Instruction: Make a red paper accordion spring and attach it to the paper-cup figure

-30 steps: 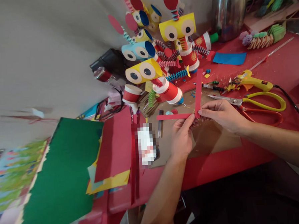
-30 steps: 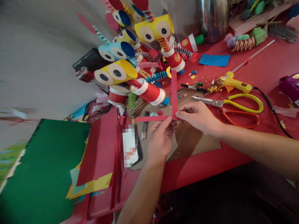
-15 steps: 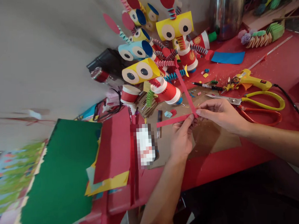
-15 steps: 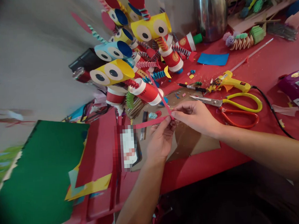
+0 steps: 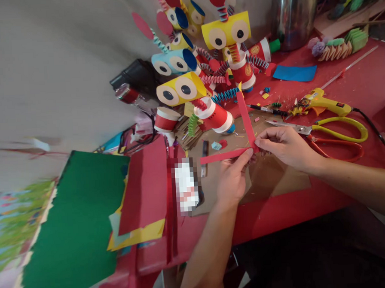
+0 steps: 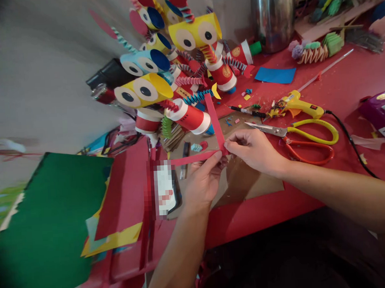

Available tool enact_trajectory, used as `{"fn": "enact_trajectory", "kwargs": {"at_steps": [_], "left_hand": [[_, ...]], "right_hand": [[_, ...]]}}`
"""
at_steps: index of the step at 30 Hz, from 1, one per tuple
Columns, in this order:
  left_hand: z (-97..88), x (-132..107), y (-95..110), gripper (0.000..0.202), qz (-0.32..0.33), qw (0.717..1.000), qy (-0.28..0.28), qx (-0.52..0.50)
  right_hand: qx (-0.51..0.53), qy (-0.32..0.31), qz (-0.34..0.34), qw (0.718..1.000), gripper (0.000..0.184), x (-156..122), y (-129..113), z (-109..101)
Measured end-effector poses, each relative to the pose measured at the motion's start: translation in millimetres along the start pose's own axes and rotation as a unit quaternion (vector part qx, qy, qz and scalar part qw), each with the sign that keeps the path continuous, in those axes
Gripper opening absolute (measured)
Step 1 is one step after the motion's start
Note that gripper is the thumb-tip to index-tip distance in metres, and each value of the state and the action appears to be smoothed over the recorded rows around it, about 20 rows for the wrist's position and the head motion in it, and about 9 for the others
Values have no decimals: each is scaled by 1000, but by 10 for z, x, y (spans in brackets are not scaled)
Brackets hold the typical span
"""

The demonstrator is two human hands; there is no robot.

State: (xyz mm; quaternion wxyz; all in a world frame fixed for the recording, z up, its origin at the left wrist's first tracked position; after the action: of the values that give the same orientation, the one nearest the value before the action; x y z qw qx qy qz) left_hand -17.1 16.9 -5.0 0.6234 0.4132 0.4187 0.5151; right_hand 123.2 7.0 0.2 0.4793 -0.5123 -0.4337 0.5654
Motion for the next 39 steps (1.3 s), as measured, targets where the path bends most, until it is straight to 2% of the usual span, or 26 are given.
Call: {"fn": "enact_trajectory", "kwargs": {"at_steps": [5, 9, 12, 17, 21, 26, 31, 35, 39], "left_hand": [[-5, 2, -32, 12, 4, 999, 32, -19], [-11, 12, -36, 10, -26, 999, 20, -25], [-2, 7, -12, 12, -7, 1000, 20, -16], [38, -23, -3, 12, 54, 998, 41, 8], [40, -28, -38, 13, 46, 997, 67, -12], [25, -16, -35, 18, 30, 998, 51, 2], [-25, -15, 2, 25, 60, 994, 58, 69], [-55, -12, 1, 24, 70, 990, 42, 111], [-55, 4, -15, 17, 60, 995, 13, 73]], "right_hand": [[19, -10, -7, 1000, 18, -7, 3, 13], [-6, -1, -19, 1000, 16, -11, -27, -3], [-11, -2, -18, 1000, 16, -7, -35, -12], [39, -23, 7, 999, 15, -16, -23, 21], [65, -49, 34, 996, 15, -49, -12, 65], [9, -25, 34, 999, 15, -50, 23, 39], [-31, -31, 45, 998, 22, -35, 25, 21], [9, -41, 91, 995, 25, -27, 26, 38], [73, -47, 131, 988, 27, -6, 40, 41]]}}
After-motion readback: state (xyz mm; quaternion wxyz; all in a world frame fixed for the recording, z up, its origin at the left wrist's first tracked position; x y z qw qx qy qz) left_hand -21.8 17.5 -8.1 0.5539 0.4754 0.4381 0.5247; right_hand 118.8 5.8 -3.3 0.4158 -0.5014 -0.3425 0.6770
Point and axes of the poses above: each hand's wrist, its own x-axis towards the middle knuckle, its own z-axis out of the palm, y = z × x, the point moved 2 cm from there along x, towards the middle knuckle, and after that the axes turned 9 degrees about z, right-handed, at the moved point
